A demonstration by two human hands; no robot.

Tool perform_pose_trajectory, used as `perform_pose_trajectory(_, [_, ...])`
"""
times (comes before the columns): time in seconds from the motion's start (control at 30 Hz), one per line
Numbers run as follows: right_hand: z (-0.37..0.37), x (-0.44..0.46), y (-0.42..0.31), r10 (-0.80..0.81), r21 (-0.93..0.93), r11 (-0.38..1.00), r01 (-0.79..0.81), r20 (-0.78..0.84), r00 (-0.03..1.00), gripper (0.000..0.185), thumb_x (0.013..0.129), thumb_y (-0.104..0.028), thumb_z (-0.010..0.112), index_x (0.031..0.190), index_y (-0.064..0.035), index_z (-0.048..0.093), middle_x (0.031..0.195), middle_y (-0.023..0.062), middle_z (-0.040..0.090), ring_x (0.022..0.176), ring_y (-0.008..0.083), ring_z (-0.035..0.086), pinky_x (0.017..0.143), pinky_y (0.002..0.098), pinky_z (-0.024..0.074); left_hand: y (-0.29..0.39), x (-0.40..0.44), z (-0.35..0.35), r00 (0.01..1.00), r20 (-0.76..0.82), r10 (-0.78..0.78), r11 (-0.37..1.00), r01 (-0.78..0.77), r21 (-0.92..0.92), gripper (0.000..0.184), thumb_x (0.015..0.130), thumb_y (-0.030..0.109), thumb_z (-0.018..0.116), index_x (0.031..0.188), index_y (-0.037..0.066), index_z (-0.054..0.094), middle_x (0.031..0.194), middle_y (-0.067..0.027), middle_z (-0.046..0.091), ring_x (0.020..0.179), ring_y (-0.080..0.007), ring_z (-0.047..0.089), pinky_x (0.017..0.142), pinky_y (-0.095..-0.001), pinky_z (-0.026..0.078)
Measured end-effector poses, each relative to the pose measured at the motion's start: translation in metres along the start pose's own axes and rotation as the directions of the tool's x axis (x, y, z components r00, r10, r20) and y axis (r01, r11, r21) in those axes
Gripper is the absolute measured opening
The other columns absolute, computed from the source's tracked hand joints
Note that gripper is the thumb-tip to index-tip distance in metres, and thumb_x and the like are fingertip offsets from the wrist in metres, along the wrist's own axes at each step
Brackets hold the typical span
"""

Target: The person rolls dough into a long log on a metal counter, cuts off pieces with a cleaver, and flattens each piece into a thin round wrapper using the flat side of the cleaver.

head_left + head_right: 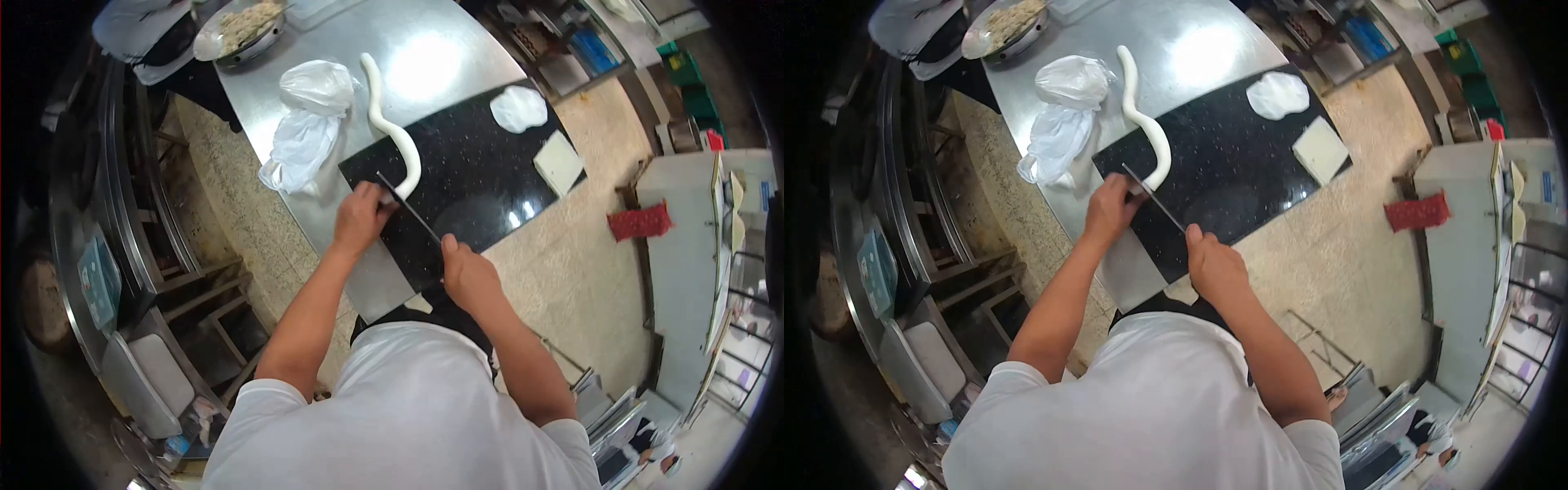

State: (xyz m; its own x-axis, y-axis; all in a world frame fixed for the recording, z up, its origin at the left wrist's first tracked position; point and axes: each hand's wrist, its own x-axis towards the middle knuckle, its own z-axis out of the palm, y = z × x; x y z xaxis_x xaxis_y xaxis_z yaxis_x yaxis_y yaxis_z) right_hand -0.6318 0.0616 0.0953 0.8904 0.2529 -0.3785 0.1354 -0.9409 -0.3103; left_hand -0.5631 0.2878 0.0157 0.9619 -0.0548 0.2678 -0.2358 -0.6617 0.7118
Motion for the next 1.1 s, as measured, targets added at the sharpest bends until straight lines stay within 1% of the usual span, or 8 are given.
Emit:
perform_pose_trajectory(0.2, [0.019,-0.07,0.071,0.192,0.241,0.95,-0.199,0.051,0.98,0.019,0.099,-0.015,0.058,0.113,-0.003,0.054,0.094,0.0262,0.07,0.089,0.0468,0.07,0.076,0.0552,0.0539,0.008,-0.004,-0.014,0.973,0.223,-0.061,0.982,0.019,0.186,0.028,0.098,0.028,0.064,0.088,0.002,0.069,0.076,-0.0153,0.059,0.078,-0.0379,0.059,0.071,-0.051,0.048])
perform_pose_trajectory(0.37, [0.031,-0.143,0.135,0.354,0.603,0.761,-0.237,-0.081,0.932,0.021,0.098,-0.02,0.068,0.107,-0.0015,0.065,0.086,0.0219,0.073,0.076,0.0377,0.072,0.069,0.0433,0.0552,0.056,-0.046,0.05,0.754,0.591,0.288,0.768,-0.55,0.329,0.039,0.096,0.044,0.065,0.119,0.013,0.07,0.135,-0.0155,0.06,0.135,-0.0405,0.05,0.111,-0.061,0.04])
perform_pose_trajectory(0.5, [-0.011,-0.165,0.161,0.476,0.784,0.584,-0.21,-0.122,0.871,0.025,0.101,-0.024,0.067,0.106,0.0002,0.067,0.083,0.0116,0.072,0.069,0.0209,0.069,0.064,0.034,0.0533,0.086,-0.029,0.093,0.767,0.564,0.307,0.81,-0.521,0.269,0.059,0.099,0.056,0.056,0.148,0.022,0.056,0.164,-0.0156,0.035,0.155,-0.0422,0.022,0.122,-0.0709,0.013])
perform_pose_trajectory(0.63, [-0.047,-0.073,0.191,0.534,0.877,0.364,0.313,-0.472,0.702,0.029,0.105,-0.029,0.062,0.105,0.0,0.062,0.084,0.0036,0.062,0.064,0.0114,0.059,0.061,0.0275,0.0501,0.101,0.007,0.121,0.736,0.627,0.255,0.795,-0.529,0.296,0.069,0.1,0.063,0.05,0.159,0.028,0.044,0.169,-0.0156,0.028,0.157,-0.0449,0.016,0.123,-0.0703,0.009])
perform_pose_trajectory(0.7, [-0.02,-0.004,0.228,0.602,0.906,0.314,0.283,-0.421,0.679,0.03,0.107,-0.03,0.06,0.108,0.0,0.063,0.08,0.0041,0.064,0.063,0.0116,0.06,0.059,0.0289,0.0495,0.11,0.015,0.126,0.741,0.623,0.252,0.807,-0.516,0.287,0.07,0.099,0.063,0.052,0.158,0.027,0.045,0.168,-0.0148,0.03,0.157,-0.0425,0.019,0.124,-0.0675,0.01])
perform_pose_trajectory(0.8, [-0.011,0.043,0.246,0.603,0.983,-0.135,-0.127,0.183,0.776,0.023,0.106,-0.029,0.056,0.104,-0.0057,0.054,0.07,0.0033,0.056,0.053,0.0144,0.054,0.05,0.0318,0.0474,0.109,0.018,0.131,0.768,0.591,0.245,0.827,-0.484,0.287,0.07,0.098,0.063,0.053,0.158,0.027,0.046,0.167,-0.0133,0.033,0.157,-0.0399,0.021,0.126,-0.0646,0.01])
perform_pose_trajectory(0.93, [-0.001,0.004,0.218,0.555,0.982,0.051,-0.182,0.124,0.823,0.02,0.105,-0.027,0.057,0.103,-0.0066,0.057,0.07,0.0023,0.055,0.048,0.0114,0.049,0.044,0.03,0.0407,0.101,0.021,0.129,0.755,0.617,0.22,0.884,-0.422,0.202,0.075,0.097,0.064,0.054,0.16,0.027,0.041,0.17,-0.013,0.029,0.159,-0.0392,0.018,0.126,-0.0635,0.009])
perform_pose_trajectory(1.1, [0.068,-0.059,0.151,0.105,0.696,0.683,-0.222,0.207,0.973,0.035,0.095,-0.032,0.071,0.105,0.0004,0.063,0.09,0.0248,0.068,0.087,0.0422,0.068,0.078,0.0485,0.0527,0.092,-0.002,0.105,0.552,0.673,0.493,0.751,-0.66,-0.008,0.076,0.09,0.065,0.062,0.155,0.028,0.05,0.167,-0.0071,0.036,0.156,-0.0361,0.027,0.125,-0.0664,0.012])
